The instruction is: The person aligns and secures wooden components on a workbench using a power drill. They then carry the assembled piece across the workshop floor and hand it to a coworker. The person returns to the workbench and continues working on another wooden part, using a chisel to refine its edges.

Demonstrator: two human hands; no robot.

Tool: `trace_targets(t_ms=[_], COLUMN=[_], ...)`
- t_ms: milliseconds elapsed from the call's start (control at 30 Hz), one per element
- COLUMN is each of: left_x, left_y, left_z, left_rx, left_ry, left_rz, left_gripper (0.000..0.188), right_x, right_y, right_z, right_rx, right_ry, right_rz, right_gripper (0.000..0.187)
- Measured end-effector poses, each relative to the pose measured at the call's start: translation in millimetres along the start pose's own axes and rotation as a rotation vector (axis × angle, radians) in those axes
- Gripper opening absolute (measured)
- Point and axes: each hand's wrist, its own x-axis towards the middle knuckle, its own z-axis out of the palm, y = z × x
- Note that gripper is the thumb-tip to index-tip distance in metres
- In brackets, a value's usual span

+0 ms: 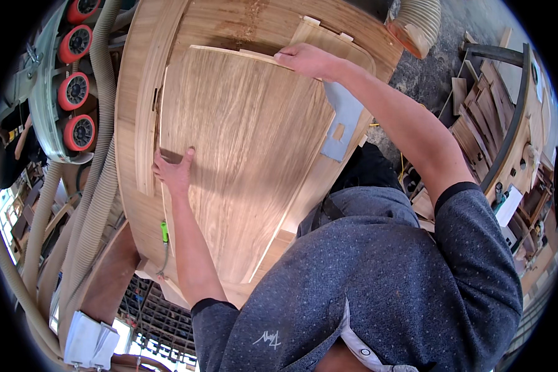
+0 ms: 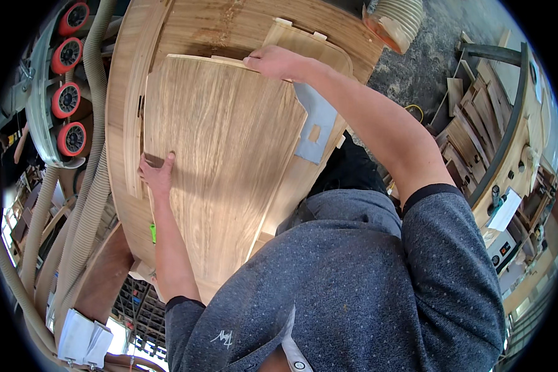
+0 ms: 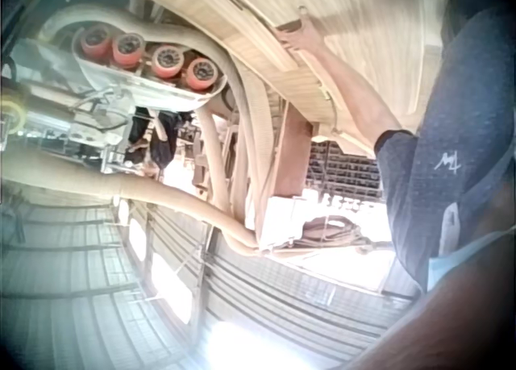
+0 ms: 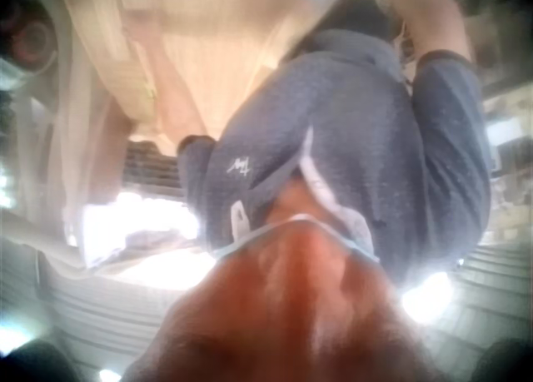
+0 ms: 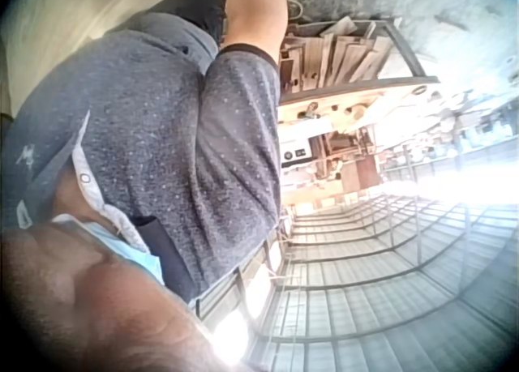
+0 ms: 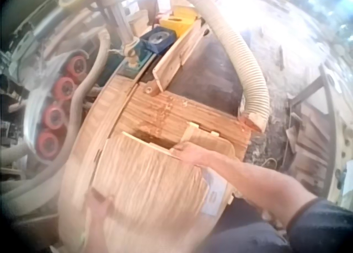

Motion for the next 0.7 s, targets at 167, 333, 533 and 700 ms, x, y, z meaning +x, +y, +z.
trace_targets(t_ms=[167, 333, 533, 700], left_x=[-4.5, -11.1, -23.5, -7.0], left_y=[2.4, 44.6, 223.5, 307.6], left_z=[-0.9, 1.0, 0.8, 36.6], left_rx=[0.007, 0.126, 0.129, 0.271], left_ry=[-0.007, 0.017, -0.115, -0.222], left_rz=[-0.008, 0.182, 0.749, 1.147], left_gripper=[0.126, 0.126, 0.113, 0.092], right_x=[-5.4, -9.0, -6.5, -1.7], right_y=[-17.3, -19.0, 0.7, 21.8], right_z=[-8.4, -13.6, -9.9, -3.7], right_rx=[-0.202, -0.209, 0.081, 0.461], right_ry=[-0.029, -0.027, 0.087, 0.128], right_rz=[-0.093, -0.106, -0.102, -0.059], right_gripper=[0.042, 0.038, 0.042, 0.043])
